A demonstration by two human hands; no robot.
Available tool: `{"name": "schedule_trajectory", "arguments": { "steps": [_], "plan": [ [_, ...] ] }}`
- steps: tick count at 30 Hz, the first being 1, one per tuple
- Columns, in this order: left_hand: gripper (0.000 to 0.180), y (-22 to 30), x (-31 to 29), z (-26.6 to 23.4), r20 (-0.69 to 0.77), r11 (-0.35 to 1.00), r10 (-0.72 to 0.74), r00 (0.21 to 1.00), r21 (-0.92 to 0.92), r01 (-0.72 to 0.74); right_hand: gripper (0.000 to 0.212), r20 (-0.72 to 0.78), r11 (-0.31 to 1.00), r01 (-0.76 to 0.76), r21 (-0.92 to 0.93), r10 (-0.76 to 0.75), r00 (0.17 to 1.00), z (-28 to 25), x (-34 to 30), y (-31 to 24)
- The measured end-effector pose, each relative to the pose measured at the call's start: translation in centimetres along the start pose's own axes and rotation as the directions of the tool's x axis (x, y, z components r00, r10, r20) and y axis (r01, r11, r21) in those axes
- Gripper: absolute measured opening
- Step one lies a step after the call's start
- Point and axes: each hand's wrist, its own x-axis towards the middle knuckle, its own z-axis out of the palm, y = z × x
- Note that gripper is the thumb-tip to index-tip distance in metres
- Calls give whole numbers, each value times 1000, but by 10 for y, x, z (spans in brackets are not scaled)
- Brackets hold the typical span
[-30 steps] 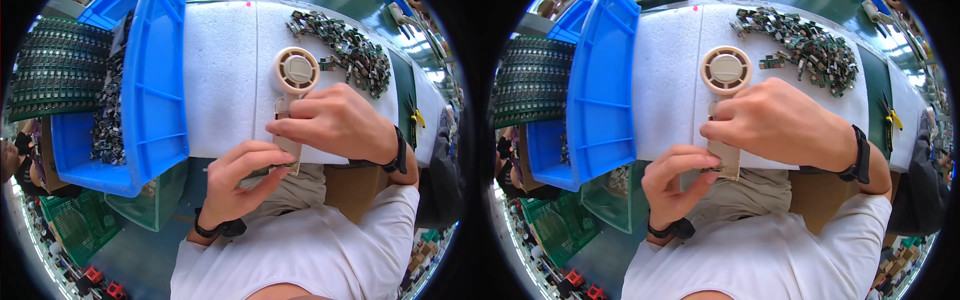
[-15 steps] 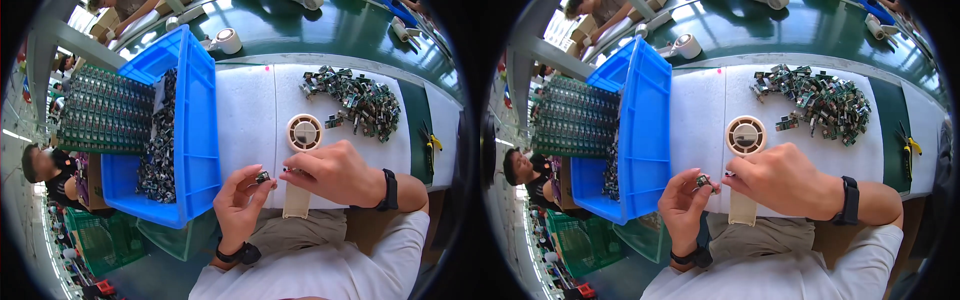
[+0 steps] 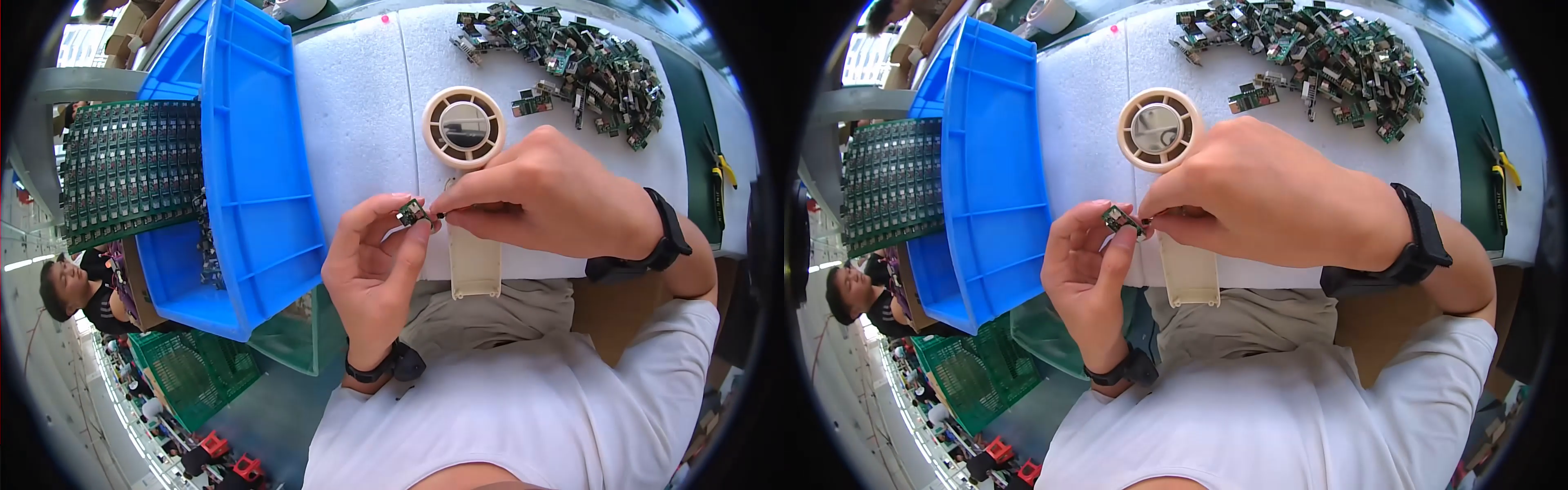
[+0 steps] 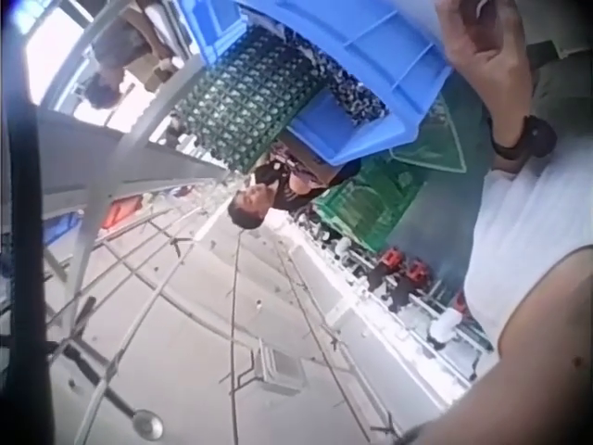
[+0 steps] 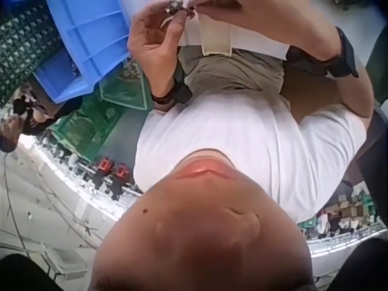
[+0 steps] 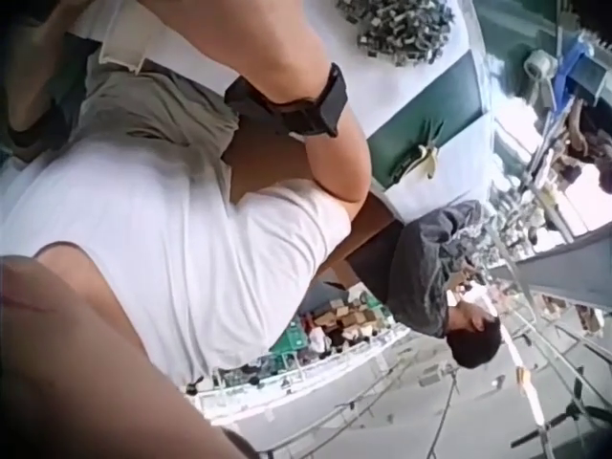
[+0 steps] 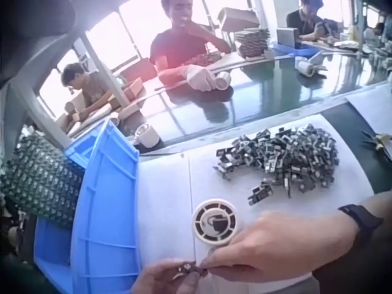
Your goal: The person picks up a circuit board and a fan housing, connects a wire from the housing to the board, and fits the board into the housing. They then set the assembly aside and repeat the process with another set of components.
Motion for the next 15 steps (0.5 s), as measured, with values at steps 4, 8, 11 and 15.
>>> {"name": "schedule_trajectory", "arguments": {
  "steps": [4, 8, 11, 15],
  "plan": [
    [34, -4, -4, -1, 20, 998, 69, 997, 2, -70, 15, -36, 997, 32, -68, -35, 999, 6, -2, -2],
    [33, -5, -6, -1, 10, 995, 89, 996, 47, -89, 16, -58, 997, 40, -71, -44, 997, 8, -4, -1],
    [36, -1, -7, -1, 12, 986, 74, 997, 148, -75, 16, -31, 981, 48, -190, -55, 998, 9, -5, -3],
    [37, 3, -4, 4, -35, 970, 101, 994, 228, -91, 17, -11, 958, 80, -275, -87, 996, 10, -4, -4]
  ]
}}
